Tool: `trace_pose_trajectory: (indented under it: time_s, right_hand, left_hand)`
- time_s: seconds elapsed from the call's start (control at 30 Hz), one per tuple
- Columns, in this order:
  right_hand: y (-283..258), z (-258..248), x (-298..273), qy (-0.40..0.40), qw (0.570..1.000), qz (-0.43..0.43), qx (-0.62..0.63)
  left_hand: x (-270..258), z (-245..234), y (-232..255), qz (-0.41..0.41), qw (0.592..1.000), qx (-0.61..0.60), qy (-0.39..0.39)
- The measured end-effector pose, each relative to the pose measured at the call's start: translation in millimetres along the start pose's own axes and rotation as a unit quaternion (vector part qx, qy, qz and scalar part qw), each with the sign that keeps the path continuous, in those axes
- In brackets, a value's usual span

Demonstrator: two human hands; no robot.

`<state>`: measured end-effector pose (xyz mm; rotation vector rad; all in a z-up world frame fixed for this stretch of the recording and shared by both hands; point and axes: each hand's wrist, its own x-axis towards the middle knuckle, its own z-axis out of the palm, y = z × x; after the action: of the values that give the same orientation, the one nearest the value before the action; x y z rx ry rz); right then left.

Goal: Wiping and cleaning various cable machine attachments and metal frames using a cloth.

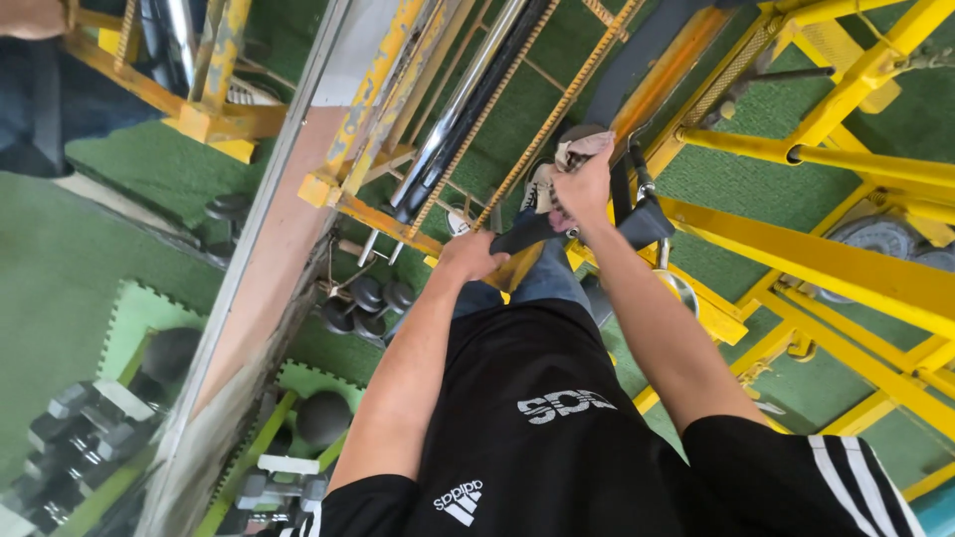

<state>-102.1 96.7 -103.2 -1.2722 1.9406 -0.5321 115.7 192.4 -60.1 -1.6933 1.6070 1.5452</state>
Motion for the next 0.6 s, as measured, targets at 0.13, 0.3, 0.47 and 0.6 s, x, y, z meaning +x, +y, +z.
trace_pose_trajectory:
  time_s: [0.13,0.3,0.47,0.6]
  right_hand:
    - [9.4,1.1,5.3,-0.038,0.997,0.059,0.021]
    - [-9.9,-4.8,2.0,-0.021,0.997,0.051,0.058]
    - [-25.9,-19.8,12.7,0.003,0.993,0.045,0.110]
    - [-49.3,-41.6,36.9,0.005,0.980,0.025,0.197]
  left_hand:
    - [4.5,6.8,-9.4,0.023,1.000,0.008,0.010]
    - [-17.6,-11.7,1.4,0.076,0.995,-0.013,0.064]
    - [-44.8,-40.1,28.8,0.053,0.993,-0.002,0.104]
    - [-25.9,-45.4,33.5,0.092,0.978,0.008,0.186]
